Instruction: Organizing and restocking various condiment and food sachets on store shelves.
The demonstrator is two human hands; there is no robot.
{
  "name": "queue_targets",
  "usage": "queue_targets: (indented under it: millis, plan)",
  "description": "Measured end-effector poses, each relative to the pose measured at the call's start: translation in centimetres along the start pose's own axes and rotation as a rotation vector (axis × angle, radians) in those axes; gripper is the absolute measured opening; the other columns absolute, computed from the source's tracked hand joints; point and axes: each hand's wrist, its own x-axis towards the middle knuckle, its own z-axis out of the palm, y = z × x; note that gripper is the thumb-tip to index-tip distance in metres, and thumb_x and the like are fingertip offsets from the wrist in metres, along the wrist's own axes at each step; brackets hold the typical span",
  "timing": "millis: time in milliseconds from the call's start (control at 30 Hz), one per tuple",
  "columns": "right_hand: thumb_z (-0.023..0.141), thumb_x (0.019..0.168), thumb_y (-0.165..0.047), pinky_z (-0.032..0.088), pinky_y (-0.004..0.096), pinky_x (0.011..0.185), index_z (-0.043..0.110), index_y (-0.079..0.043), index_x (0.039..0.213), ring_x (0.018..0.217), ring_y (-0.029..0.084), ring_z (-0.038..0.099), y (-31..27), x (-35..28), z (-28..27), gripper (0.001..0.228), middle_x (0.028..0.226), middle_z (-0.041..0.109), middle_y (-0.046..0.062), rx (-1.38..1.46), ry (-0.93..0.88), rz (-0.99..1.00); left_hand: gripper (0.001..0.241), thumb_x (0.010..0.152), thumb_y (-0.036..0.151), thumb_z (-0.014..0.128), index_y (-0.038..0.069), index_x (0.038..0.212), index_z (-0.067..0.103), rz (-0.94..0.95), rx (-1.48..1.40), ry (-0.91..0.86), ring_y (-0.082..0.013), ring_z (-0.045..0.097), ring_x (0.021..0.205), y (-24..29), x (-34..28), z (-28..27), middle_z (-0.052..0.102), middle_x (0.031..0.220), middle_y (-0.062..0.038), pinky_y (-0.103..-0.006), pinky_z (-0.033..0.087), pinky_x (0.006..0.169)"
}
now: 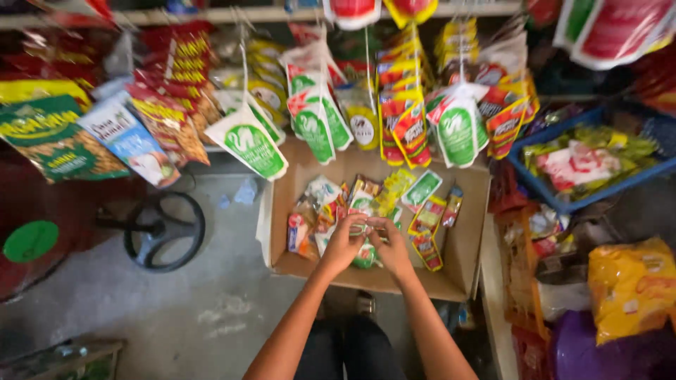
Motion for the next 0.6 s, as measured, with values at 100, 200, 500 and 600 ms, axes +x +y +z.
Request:
queue_targets:
  millis: [100,200,500,600]
  plan:
    - [0.065,0.096,-0.008,0.057,0.032,0.083,0.062,-0.006,0.125,0.101,0.015,0.07,-6.0,1.6,0.2,0.028,0.111,0.073,0.005,-0.046,0.031,-0.164,0.041,0.095,0.0,0.065,0.01,0.133,0.054,0.041,-0.084,-0.014,-0.0201,0.07,0.111,7.1,2.5,-1.6,0.064,0.13,-0.008,-0.0321,0.059,0.09]
    - [0.064,0.097,-0.008,0.058,0.032,0.082,0.059,-0.007,0.127,0.101,0.015,0.069,-12.1,3.7,0.2,0.031,0.112,0.071,0.005,0.03,0.038,-0.267,0.042,0.097,-0.001,0.062,0.01,0.135,0.051,0.156,-0.129,0.004,-0.0197,0.068,0.114,11.9,5.7,-2.7,0.064,0.13,-0.009,-0.0315,0.057,0.089]
    - [0.073,0.091,-0.003,0.052,0.037,0.097,0.054,-0.004,0.133,0.118,0.029,0.058,-32.6,8.4,-0.9,0.047,0.13,0.054,0.016,-0.333,0.384,-0.916,0.048,0.094,0.0,0.067,0.01,0.138,0.053,0.656,0.103,0.184,-0.0251,0.055,0.124,29.0,12.6,-6.6,0.047,0.136,-0.011,-0.0343,0.056,0.102]
    - [0.08,0.086,-0.007,0.043,0.044,0.108,0.047,0.001,0.139,0.125,0.036,0.051,-35.7,11.6,-1.8,0.063,0.134,0.052,0.02,-0.398,0.497,-1.076,0.047,0.097,0.007,0.068,0.013,0.141,0.051,0.633,0.075,0.186,-0.0249,0.056,0.122,30.9,14.2,-7.2,0.044,0.14,-0.011,-0.0357,0.056,0.103]
